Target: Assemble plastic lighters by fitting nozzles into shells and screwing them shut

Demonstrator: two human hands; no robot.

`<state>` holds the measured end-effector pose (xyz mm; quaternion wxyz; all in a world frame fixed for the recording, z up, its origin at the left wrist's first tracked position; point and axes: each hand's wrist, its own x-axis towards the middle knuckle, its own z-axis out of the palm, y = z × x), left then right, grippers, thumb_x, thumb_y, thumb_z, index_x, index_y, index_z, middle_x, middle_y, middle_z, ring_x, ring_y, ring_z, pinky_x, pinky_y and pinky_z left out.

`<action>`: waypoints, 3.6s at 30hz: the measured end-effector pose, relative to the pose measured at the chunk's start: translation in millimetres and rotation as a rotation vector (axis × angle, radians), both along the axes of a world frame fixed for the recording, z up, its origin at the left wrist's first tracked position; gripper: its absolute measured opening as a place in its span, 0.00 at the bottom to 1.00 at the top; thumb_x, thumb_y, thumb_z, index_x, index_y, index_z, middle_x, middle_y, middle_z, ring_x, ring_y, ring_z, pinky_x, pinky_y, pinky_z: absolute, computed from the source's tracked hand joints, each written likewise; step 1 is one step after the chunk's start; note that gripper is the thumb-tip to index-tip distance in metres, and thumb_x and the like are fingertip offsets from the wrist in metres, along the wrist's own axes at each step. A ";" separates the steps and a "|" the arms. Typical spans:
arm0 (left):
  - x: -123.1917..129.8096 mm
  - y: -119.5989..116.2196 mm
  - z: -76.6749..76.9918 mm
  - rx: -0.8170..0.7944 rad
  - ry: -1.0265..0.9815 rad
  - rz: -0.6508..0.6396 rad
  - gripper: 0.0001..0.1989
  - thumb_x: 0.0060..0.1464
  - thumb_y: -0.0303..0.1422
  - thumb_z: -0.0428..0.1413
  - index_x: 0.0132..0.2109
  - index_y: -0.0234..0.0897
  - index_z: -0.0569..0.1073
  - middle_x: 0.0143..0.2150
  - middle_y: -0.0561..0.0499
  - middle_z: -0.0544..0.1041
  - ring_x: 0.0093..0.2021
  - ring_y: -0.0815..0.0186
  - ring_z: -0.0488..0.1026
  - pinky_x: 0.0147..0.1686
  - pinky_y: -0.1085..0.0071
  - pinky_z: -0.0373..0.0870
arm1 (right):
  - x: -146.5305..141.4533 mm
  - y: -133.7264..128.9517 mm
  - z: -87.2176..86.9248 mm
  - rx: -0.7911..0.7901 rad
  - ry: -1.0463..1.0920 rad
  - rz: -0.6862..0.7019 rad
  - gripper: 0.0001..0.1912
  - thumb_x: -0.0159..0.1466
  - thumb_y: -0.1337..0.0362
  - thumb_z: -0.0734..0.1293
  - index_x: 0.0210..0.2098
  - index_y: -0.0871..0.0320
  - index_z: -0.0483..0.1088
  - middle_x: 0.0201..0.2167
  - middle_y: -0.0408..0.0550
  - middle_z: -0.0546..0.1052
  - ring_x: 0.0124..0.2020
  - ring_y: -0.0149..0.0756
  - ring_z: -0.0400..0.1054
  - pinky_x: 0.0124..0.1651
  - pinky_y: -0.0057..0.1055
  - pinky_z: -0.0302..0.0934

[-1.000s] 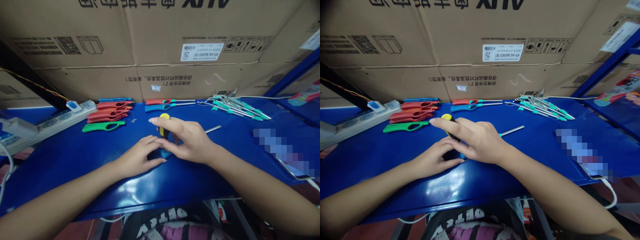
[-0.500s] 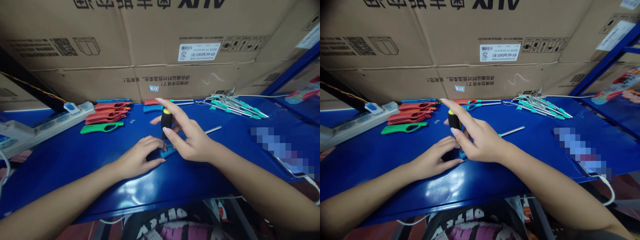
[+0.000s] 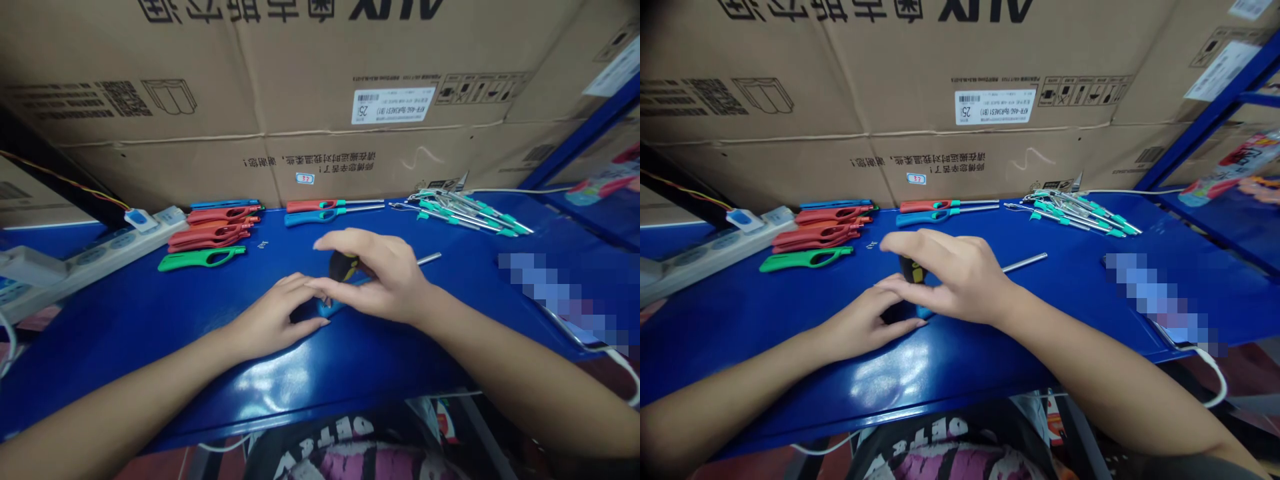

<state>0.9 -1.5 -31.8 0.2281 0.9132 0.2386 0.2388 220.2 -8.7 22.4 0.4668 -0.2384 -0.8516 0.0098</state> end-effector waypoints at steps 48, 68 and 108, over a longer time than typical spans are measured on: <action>0.8 1.8 0.8 -0.049 -0.009 -0.032 0.11 0.63 0.36 0.60 0.50 0.39 0.72 0.50 0.47 0.77 0.52 0.59 0.72 0.55 0.61 0.68 | 1.8 -0.9 0.8 0.039 0.048 0.061 0.18 0.74 0.65 0.54 0.59 0.60 0.66 0.48 0.54 0.79 0.43 0.35 0.75 0.44 0.34 0.72; 0.1 1.6 0.6 -0.046 -0.006 -0.033 0.12 0.63 0.36 0.60 0.51 0.39 0.72 0.51 0.48 0.76 0.53 0.60 0.72 0.56 0.62 0.67 | 1.2 -4.1 4.2 0.059 0.049 -0.042 0.15 0.72 0.60 0.62 0.55 0.58 0.71 0.46 0.53 0.77 0.42 0.37 0.73 0.43 0.34 0.71; 0.0 0.5 4.4 -0.084 -0.007 -0.040 0.10 0.63 0.34 0.59 0.50 0.39 0.73 0.49 0.47 0.77 0.52 0.59 0.72 0.54 0.61 0.67 | 7.4 2.6 9.2 -0.047 0.015 0.034 0.17 0.68 0.59 0.68 0.54 0.58 0.73 0.41 0.50 0.79 0.37 0.35 0.72 0.41 0.32 0.70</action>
